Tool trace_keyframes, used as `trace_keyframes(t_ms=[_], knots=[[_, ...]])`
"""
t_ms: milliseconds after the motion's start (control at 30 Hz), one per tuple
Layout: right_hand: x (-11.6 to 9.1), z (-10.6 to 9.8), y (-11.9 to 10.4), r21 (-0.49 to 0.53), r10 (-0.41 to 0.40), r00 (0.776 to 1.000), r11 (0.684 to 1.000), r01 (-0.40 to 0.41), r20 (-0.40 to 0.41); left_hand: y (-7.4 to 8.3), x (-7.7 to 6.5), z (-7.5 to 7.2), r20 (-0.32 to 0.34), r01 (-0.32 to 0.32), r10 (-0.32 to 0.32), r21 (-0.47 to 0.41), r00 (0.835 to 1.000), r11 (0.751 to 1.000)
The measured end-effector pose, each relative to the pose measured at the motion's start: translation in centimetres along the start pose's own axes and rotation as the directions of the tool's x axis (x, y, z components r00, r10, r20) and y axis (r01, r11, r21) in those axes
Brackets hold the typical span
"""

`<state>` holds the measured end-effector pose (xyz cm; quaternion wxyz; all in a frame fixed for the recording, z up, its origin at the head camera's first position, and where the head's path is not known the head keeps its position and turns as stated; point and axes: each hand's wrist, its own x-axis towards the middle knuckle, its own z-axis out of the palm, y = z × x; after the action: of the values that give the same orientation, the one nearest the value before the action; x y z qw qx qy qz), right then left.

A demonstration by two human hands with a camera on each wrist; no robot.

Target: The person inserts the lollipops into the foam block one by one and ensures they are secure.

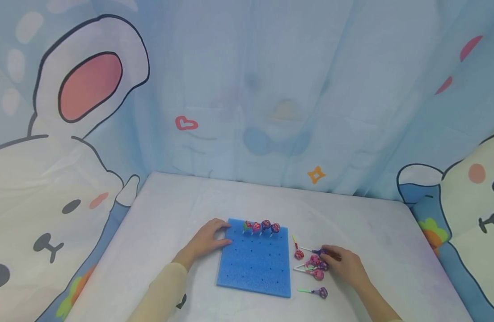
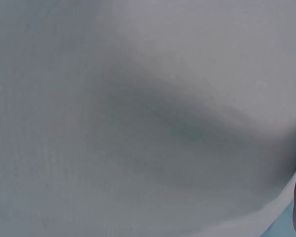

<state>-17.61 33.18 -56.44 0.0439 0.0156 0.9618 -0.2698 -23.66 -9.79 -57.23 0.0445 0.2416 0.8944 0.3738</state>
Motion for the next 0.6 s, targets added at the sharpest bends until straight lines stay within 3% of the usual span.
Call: trace_keyframes(t_ms=[200,400,600], knots=[[0.01,0.14,0.24,0.021,-0.019,0.999,1.000,0.020,-0.031,-0.21,0.04,0.14,0.000,-0.005,0.005,-0.007,1.000,1.000],[0.09,-0.03,-0.36,0.095,0.006,0.996,0.996,0.003,-0.094,-0.36,0.07,0.21,-0.008,-0.015,0.015,-0.007,1.000,1.000],[0.24,-0.14,-0.73,0.136,0.034,0.994,0.990,-0.020,-0.104,-0.16,-0.01,0.06,-0.013,-0.010,0.010,-0.009,1.000,1.000]])
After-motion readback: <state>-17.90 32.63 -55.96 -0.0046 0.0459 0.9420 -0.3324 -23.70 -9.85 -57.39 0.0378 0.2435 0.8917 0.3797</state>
